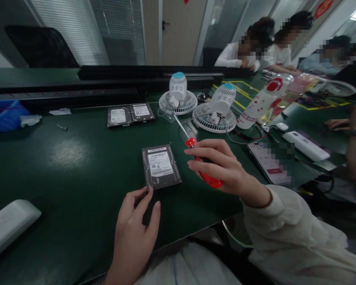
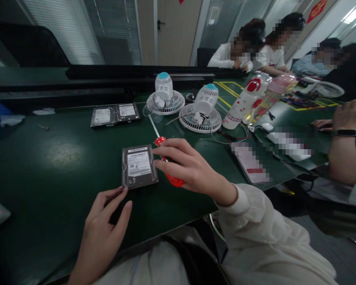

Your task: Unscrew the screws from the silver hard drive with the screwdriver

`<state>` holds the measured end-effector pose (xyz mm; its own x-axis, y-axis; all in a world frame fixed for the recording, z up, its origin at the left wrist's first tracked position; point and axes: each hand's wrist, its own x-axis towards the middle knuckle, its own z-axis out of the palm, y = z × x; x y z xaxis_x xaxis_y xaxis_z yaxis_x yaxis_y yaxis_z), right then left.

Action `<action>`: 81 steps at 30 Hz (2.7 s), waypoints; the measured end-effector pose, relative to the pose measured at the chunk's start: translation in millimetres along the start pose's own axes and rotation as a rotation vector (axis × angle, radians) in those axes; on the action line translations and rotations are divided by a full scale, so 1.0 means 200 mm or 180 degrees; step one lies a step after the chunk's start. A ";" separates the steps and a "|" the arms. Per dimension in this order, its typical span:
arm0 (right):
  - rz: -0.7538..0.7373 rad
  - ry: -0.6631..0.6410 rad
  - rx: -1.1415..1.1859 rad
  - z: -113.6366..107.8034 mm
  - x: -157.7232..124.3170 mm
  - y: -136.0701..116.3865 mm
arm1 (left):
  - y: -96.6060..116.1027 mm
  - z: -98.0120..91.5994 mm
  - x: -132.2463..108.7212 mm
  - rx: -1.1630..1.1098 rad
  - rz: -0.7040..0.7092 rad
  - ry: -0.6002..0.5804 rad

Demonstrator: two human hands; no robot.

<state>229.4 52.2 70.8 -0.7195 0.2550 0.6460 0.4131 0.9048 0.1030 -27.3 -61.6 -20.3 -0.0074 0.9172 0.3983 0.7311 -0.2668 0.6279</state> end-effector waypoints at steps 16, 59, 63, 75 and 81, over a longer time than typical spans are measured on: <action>0.0822 -0.1517 0.0822 0.13 -0.30 -0.07 | 0.00 0.01 -0.01 -0.0067 -0.0141 -0.0078; 0.3096 -0.0105 0.4267 0.43 0.23 0.25 | 0.04 -0.02 0.02 -0.0316 -0.0329 0.0622; 0.3308 -0.0295 0.5529 0.37 0.25 0.09 | 0.06 -0.02 0.05 -0.0336 -0.0070 0.0729; 0.3587 -0.0773 0.6928 0.38 0.22 -0.16 | 0.19 -0.13 0.24 -0.0417 0.0802 0.1318; 0.3709 -0.0956 0.7095 0.41 0.19 -0.22 | 0.19 -0.10 0.24 -0.0390 0.0783 0.1377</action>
<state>137.9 51.2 29.4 -0.8429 0.4907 -0.2207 -0.2278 -0.6971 -0.6799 -13.7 -33.2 37.1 -0.1457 0.6233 0.7683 0.6616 -0.5160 0.5441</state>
